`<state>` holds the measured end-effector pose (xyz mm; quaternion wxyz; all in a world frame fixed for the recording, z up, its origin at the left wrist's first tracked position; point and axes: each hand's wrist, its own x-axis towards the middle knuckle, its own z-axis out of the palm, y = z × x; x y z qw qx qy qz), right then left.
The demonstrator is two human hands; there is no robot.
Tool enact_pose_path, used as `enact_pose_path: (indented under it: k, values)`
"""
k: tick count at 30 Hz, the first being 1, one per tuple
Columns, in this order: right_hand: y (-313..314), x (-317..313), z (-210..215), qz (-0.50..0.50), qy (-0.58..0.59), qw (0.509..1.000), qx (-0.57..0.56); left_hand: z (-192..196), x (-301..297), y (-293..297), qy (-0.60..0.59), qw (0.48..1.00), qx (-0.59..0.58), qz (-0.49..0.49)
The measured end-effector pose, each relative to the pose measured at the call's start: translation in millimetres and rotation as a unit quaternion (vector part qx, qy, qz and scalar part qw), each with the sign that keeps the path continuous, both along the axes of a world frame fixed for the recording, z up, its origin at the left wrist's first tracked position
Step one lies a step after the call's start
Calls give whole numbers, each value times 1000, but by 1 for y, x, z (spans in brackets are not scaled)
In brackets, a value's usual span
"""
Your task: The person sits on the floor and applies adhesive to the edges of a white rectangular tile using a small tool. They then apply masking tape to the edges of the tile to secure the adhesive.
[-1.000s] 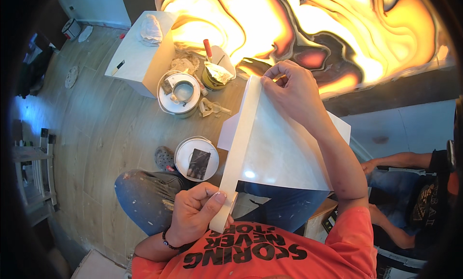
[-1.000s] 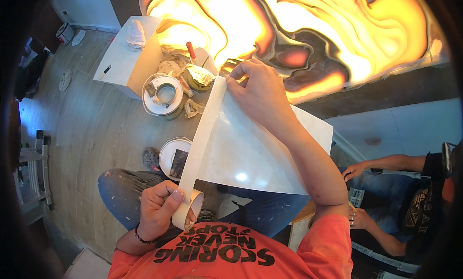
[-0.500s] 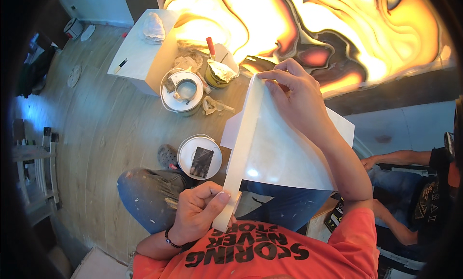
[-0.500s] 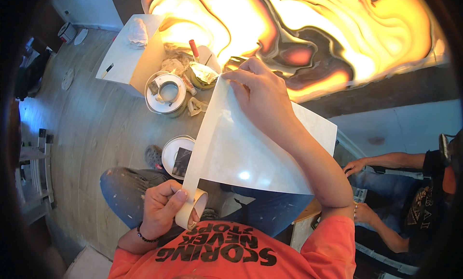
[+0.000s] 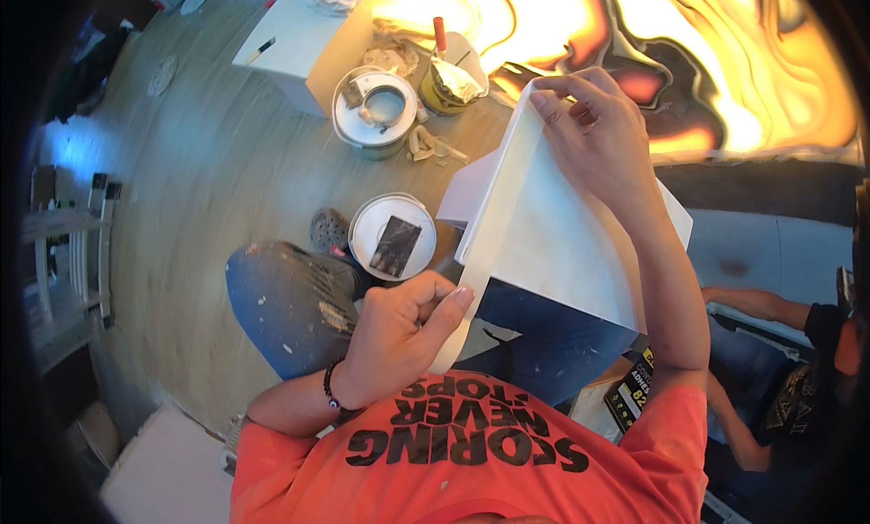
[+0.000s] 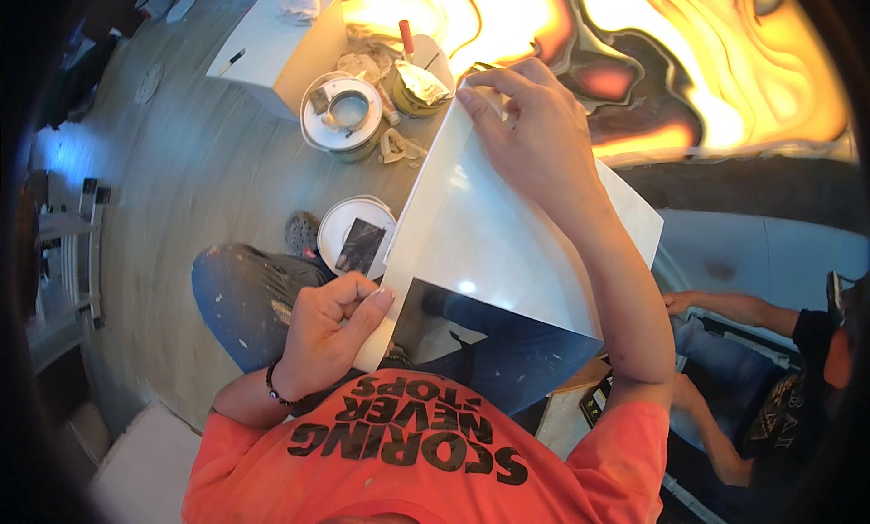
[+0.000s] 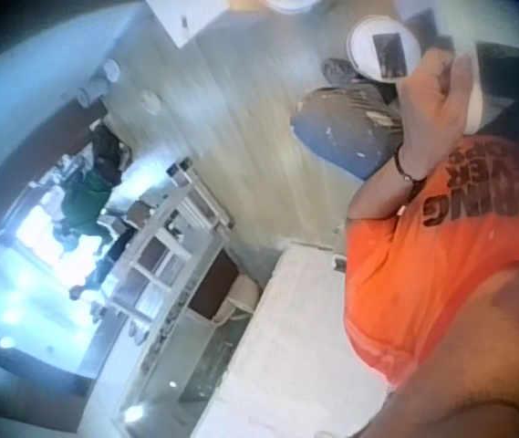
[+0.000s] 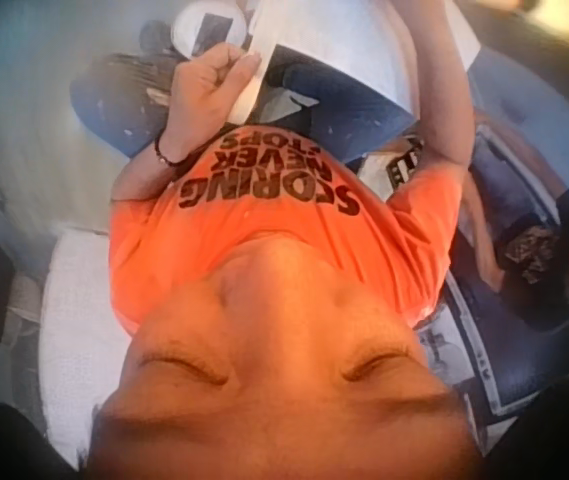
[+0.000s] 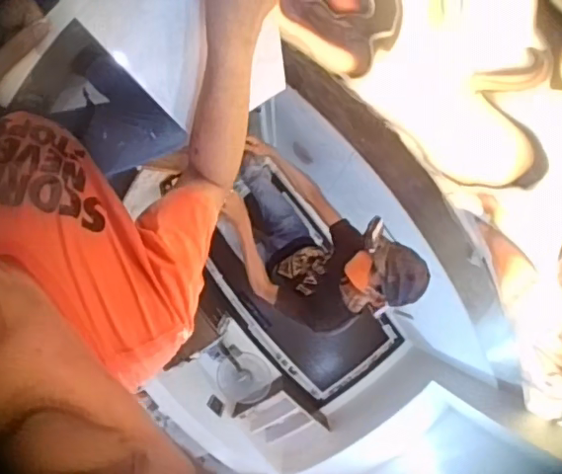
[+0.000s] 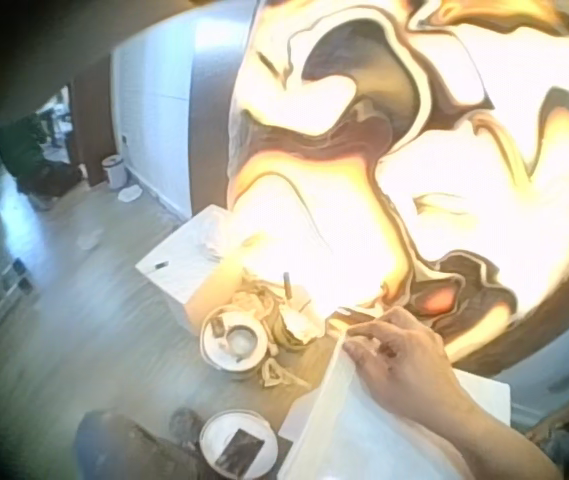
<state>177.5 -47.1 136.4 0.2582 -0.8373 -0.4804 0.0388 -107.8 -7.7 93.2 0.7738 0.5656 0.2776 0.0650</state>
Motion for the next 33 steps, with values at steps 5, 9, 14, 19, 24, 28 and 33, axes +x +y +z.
enact_pose_path:
  k: [5,9,14,19,24,28,33]
  values:
    - [1,-3,4,-21,2,999,-36,4,6,1,19,998,65,-10]
    - [-2,-3,7,-9,1,998,-61,4,7,4,37,995,91,-8]
    - [-5,-6,7,15,-29,998,-54,-12,8,2,4,994,104,27]
    - [-8,-6,6,24,-70,995,-68,-10,8,2,7,995,102,19]
    - [-8,-12,6,42,-74,995,-53,-13,7,2,14,993,114,19]
    - [-11,-13,2,71,-103,992,-27,-8,6,5,37,995,92,-8]
    - [-13,-14,-1,90,-136,986,-16,-9,4,5,36,997,64,-10]
